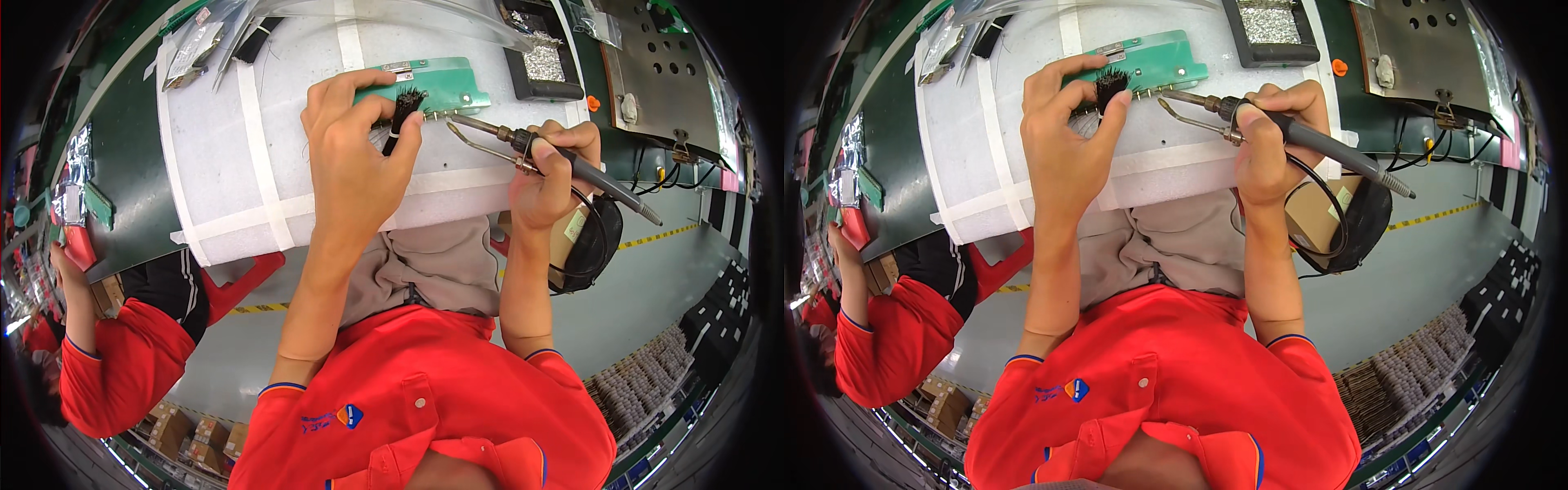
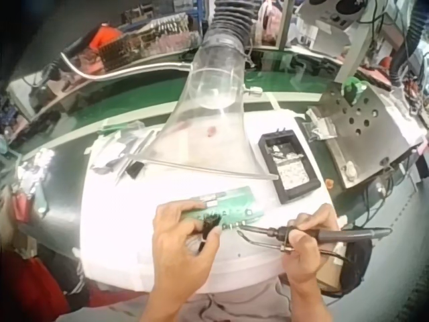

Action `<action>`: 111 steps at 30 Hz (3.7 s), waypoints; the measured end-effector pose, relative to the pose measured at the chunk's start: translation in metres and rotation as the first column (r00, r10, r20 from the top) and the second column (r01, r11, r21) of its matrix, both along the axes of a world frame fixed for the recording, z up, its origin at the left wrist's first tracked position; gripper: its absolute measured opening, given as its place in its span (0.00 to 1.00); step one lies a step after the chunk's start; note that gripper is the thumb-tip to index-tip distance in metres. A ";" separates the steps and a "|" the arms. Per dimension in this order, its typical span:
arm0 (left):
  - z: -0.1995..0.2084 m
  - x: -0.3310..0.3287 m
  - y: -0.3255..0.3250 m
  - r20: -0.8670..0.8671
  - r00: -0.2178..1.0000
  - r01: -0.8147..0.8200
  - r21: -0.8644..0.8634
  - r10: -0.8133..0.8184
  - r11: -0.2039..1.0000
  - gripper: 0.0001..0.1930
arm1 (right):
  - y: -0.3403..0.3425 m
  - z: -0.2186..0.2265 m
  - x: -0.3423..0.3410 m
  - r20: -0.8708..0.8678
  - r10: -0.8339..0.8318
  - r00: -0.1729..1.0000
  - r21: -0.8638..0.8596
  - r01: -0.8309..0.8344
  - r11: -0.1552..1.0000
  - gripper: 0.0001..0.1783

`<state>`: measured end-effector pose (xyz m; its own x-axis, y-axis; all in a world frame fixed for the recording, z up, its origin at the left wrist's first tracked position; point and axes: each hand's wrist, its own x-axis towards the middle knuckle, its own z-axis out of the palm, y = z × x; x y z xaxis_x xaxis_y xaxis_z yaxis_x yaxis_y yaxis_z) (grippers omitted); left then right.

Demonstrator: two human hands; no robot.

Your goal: Soldering electronic components onto a printed circuit board at a factory workstation.

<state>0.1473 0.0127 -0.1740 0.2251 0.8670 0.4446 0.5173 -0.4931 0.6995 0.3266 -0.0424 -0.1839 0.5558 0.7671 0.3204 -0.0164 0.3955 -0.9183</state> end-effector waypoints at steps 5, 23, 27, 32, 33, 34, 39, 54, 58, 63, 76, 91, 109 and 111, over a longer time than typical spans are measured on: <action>0.000 0.001 0.000 -0.013 1.000 -0.002 0.002 0.002 1.000 0.09 | 0.003 0.001 -0.004 -0.104 0.019 0.994 0.056 -0.013 0.998 0.07; 0.001 0.000 0.000 -0.011 1.000 0.004 -0.001 -0.004 1.000 0.09 | 0.003 0.003 -0.005 0.018 0.006 1.000 0.019 -0.006 1.000 0.07; 0.004 -0.004 0.001 -0.013 1.000 0.021 -0.016 -0.021 1.000 0.08 | 0.003 0.005 -0.005 0.020 0.004 1.000 0.013 -0.004 1.000 0.07; 0.016 -0.022 0.007 0.010 1.000 -0.028 -0.016 0.028 0.999 0.08 | 0.001 0.003 -0.002 -0.009 -0.013 1.000 0.012 0.013 1.000 0.07; 0.021 -0.024 0.006 0.019 0.999 -0.042 -0.019 0.042 0.999 0.07 | 0.000 0.003 -0.002 -0.009 -0.016 1.000 0.011 0.016 1.000 0.07; 0.028 -0.026 0.004 0.027 0.998 -0.059 -0.020 0.060 0.998 0.07 | 0.001 0.002 -0.002 -0.008 -0.042 0.999 0.020 0.042 0.999 0.07; 0.038 -0.018 -0.002 0.053 0.999 0.014 -0.034 -0.012 0.999 0.07 | -0.002 -0.002 0.002 -0.025 -0.061 0.998 0.031 0.062 0.998 0.07; 0.001 0.008 0.001 0.032 0.998 0.047 -0.053 -0.045 0.998 0.07 | 0.003 0.000 -0.001 0.018 -0.093 0.996 0.039 0.092 0.995 0.07; 0.000 0.009 0.001 0.034 0.999 0.042 -0.059 -0.040 0.997 0.07 | 0.002 0.001 -0.002 -0.009 -0.063 0.998 0.029 0.063 0.998 0.07; -0.002 0.009 0.001 0.035 0.999 0.042 -0.050 -0.040 0.998 0.07 | 0.003 0.004 -0.005 -0.017 -0.052 0.998 0.016 0.053 0.998 0.07; 0.000 0.008 0.002 0.031 0.999 0.045 -0.048 -0.044 0.998 0.07 | 0.002 -0.004 0.001 -0.013 -0.085 0.996 0.070 0.086 0.994 0.07; 0.046 -0.036 -0.015 0.231 0.969 0.006 -0.393 0.092 0.920 0.06 | 0.006 0.008 -0.004 0.032 0.136 0.990 -0.068 -0.134 0.989 0.12; 0.003 -0.003 -0.004 -0.003 0.995 0.095 -0.030 -0.095 0.995 0.08 | -0.002 -0.003 0.003 -0.039 0.016 0.999 0.058 -0.014 0.998 0.07; 0.003 -0.002 -0.003 -0.008 0.997 0.080 -0.061 -0.081 0.995 0.08 | -0.002 -0.002 0.002 -0.029 0.027 0.999 0.054 -0.026 0.998 0.07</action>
